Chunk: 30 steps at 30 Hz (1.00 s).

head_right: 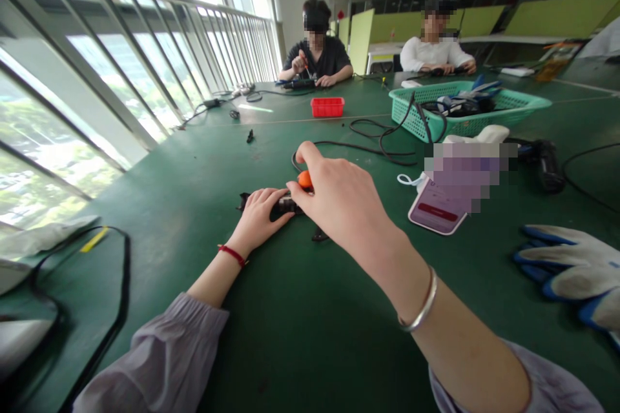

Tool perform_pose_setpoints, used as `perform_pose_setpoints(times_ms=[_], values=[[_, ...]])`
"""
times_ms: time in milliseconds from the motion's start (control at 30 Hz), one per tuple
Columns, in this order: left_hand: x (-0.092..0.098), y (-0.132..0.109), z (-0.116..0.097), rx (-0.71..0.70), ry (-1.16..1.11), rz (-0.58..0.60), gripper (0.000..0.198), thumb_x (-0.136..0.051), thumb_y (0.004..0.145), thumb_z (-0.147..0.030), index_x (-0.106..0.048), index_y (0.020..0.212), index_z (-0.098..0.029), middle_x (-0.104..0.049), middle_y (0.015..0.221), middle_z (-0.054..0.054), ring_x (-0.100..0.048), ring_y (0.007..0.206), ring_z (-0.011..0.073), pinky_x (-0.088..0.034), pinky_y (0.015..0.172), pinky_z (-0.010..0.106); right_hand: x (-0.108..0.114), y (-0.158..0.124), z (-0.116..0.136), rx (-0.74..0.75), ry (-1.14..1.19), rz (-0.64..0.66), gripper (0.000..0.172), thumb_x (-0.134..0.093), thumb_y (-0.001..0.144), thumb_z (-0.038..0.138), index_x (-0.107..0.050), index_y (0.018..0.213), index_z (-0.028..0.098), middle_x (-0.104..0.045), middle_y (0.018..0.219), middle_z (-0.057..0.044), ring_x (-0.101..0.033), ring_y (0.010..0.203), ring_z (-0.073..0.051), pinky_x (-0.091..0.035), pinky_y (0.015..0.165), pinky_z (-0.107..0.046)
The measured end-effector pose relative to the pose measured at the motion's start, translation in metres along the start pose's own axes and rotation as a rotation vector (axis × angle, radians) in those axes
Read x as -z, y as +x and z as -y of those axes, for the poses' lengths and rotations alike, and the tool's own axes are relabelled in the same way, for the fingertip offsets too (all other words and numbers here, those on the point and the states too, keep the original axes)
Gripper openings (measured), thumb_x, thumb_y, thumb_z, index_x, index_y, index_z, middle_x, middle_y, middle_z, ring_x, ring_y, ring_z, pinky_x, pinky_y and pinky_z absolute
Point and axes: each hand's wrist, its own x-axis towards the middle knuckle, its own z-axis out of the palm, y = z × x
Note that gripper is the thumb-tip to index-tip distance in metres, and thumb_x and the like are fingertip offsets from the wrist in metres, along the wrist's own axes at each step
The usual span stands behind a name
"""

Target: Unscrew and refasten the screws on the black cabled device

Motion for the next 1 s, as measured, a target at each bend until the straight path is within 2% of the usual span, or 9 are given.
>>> perform_pose_setpoints(times_ms=[100, 233, 333, 433, 567, 700, 800, 867, 1000], values=[[0.0008, 0.0002, -0.0003, 0.004, -0.002, 0.005, 0.044, -0.055, 0.083, -0.04, -0.051, 0.123, -0.02, -0.057, 0.113, 0.007, -0.047, 0.108, 0.025, -0.033, 0.102, 0.043, 0.0005, 0.0007, -0.0019, -0.011, -0.015, 0.015, 0.025, -0.055, 0.082, 0.037, -0.056, 0.103, 0.024, -0.063, 0.062, 0.002, -0.056, 0.054, -0.016, -0.029, 0.048, -0.024], [0.0001, 0.0003, 0.0002, 0.004, 0.0, 0.002, 0.044, -0.054, 0.083, -0.04, -0.051, 0.122, -0.021, -0.057, 0.114, 0.007, -0.046, 0.109, 0.0249, -0.032, 0.102, 0.042, -0.0007, 0.0018, -0.0008, -0.042, -0.087, 0.014, 0.028, -0.042, 0.089, 0.041, -0.061, 0.079, 0.024, -0.061, 0.056, -0.001, -0.054, 0.051, -0.017, -0.026, 0.047, -0.026], [-0.001, 0.0003, 0.0008, 0.0, 0.004, 0.006, 0.044, -0.054, 0.084, -0.041, -0.051, 0.123, -0.021, -0.057, 0.114, 0.007, -0.046, 0.109, 0.0249, -0.032, 0.102, 0.042, -0.0025, 0.0032, 0.0002, -0.033, -0.081, -0.033, 0.02, -0.047, 0.086, 0.035, -0.06, 0.095, 0.024, -0.061, 0.059, 0.0, -0.054, 0.052, -0.017, -0.026, 0.047, -0.026], [-0.002, 0.0002, 0.0015, -0.003, 0.006, 0.003, 0.044, -0.054, 0.084, -0.04, -0.051, 0.123, -0.021, -0.057, 0.114, 0.007, -0.047, 0.109, 0.0249, -0.033, 0.102, 0.042, -0.0028, 0.0043, -0.0012, -0.013, -0.055, -0.077, 0.031, -0.054, 0.078, 0.025, -0.055, 0.109, 0.021, -0.064, 0.071, -0.001, -0.056, 0.058, -0.016, -0.03, 0.051, -0.026], [-0.0028, 0.0001, 0.0022, -0.007, 0.017, -0.01, 0.044, -0.054, 0.084, -0.041, -0.051, 0.123, -0.021, -0.056, 0.115, 0.007, -0.047, 0.109, 0.025, -0.033, 0.102, 0.042, 0.0003, 0.0042, -0.0029, -0.024, -0.034, -0.043, 0.014, -0.052, 0.082, 0.027, -0.063, 0.088, 0.022, -0.063, 0.067, -0.002, -0.054, 0.057, -0.016, -0.03, 0.053, -0.026], [-0.0026, -0.0001, 0.0018, -0.01, 0.022, -0.003, 0.044, -0.054, 0.084, -0.041, -0.051, 0.123, -0.02, -0.057, 0.114, 0.007, -0.047, 0.108, 0.0249, -0.033, 0.101, 0.042, 0.0009, 0.0041, -0.0013, -0.076, 0.022, -0.045, 0.04, -0.041, 0.089, 0.046, -0.066, 0.07, 0.021, -0.055, 0.051, -0.002, -0.052, 0.051, -0.016, -0.027, 0.049, -0.027], [-0.002, -0.0001, 0.0011, -0.01, 0.022, -0.001, 0.044, -0.054, 0.084, -0.041, -0.051, 0.123, -0.02, -0.057, 0.114, 0.007, -0.047, 0.108, 0.0251, -0.033, 0.101, 0.042, -0.0022, 0.005, -0.0016, -0.037, 0.054, -0.13, 0.026, -0.045, 0.088, 0.036, -0.066, 0.093, 0.022, -0.062, 0.063, -0.002, -0.056, 0.057, -0.016, -0.032, 0.054, -0.027], [-0.0015, 0.0001, 0.0004, -0.008, 0.019, -0.005, 0.044, -0.054, 0.084, -0.04, -0.051, 0.123, -0.02, -0.057, 0.114, 0.007, -0.047, 0.108, 0.0254, -0.033, 0.101, 0.043, -0.0042, 0.0056, -0.0029, -0.004, 0.069, -0.188, 0.029, -0.049, 0.083, 0.025, -0.058, 0.11, 0.02, -0.067, 0.079, -0.003, -0.059, 0.066, -0.017, -0.036, 0.059, -0.027], [-0.0005, 0.0005, -0.0005, -0.003, 0.007, -0.007, 0.043, -0.055, 0.083, -0.04, -0.051, 0.123, -0.022, -0.057, 0.112, 0.007, -0.047, 0.108, 0.0258, -0.034, 0.1, 0.044, -0.0046, 0.0068, -0.005, 0.033, 0.074, -0.196, 0.027, -0.049, 0.081, 0.019, -0.055, 0.107, 0.019, -0.067, 0.088, -0.006, -0.059, 0.07, -0.017, -0.038, 0.062, -0.028]])
